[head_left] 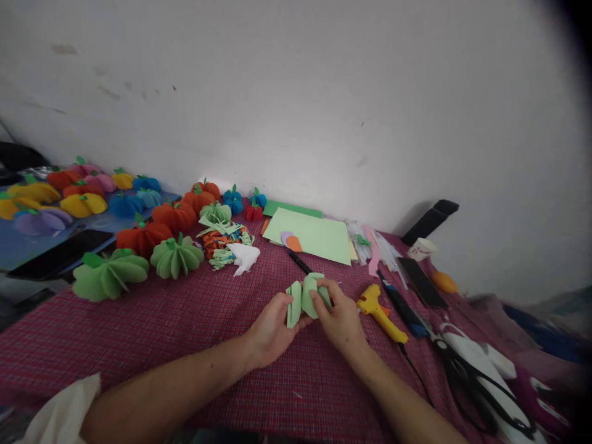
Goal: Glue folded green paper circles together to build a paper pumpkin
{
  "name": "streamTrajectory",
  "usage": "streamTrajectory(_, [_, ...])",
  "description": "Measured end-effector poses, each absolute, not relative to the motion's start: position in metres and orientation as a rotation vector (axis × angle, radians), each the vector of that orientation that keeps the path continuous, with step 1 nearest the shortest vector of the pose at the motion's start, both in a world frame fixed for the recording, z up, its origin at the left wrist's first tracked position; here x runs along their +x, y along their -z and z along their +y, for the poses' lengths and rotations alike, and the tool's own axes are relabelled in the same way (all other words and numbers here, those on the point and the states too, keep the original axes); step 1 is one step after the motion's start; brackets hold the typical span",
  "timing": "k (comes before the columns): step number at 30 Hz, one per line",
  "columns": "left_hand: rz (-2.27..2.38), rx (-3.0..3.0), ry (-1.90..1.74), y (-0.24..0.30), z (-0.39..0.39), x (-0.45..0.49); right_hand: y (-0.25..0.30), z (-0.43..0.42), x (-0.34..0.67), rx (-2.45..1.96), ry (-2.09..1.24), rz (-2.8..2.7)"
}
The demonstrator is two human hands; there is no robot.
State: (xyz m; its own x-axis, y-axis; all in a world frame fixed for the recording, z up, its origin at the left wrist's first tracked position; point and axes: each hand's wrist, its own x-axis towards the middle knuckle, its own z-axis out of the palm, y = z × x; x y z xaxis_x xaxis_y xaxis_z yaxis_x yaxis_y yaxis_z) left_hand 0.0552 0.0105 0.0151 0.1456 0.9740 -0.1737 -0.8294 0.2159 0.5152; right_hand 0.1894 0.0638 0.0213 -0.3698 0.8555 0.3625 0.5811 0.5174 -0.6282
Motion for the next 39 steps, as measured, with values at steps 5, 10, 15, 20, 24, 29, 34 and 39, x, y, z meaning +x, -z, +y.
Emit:
streamTrajectory(5, [0.552,0.348,-1.323,-0.019,0.009,0.055,-0.019,0.065,0.190,-1.052,-0.509,-2.099])
streamTrajectory(10, [0.628,0.365,-1.342,-0.012,0.010,0.058,-0.022,0.064,0.190,-0.879,-0.449,-2.212])
streamTrajectory(15, [0.618,0.464,-1.368,-0.002,0.013,0.061,-0.027,0.061,0.189,-0.889,-0.511,-2.202])
streamTrajectory(20, [0.630,0.573,-1.379,0.000,0.012,0.062,-0.023,0.062,0.188,-0.920,-0.526,-2.181])
streamTrajectory(24, [0.655,0.578,-1.372,0.000,0.011,0.062,-0.023,0.062,0.188,-0.914,-0.504,-2.178])
streamTrajectory(29, [0.689,0.566,-1.372,0.000,0.011,0.062,-0.024,0.062,0.188,-0.920,-0.512,-2.171])
streamTrajectory(34, [0.690,0.507,-1.400,0.001,0.012,0.062,-0.022,0.064,0.189,-1.047,-0.640,-2.084])
streamTrajectory(39, [0.627,0.480,-1.402,-0.001,0.014,0.060,-0.022,0.066,0.190,-1.100,-0.636,-2.062])
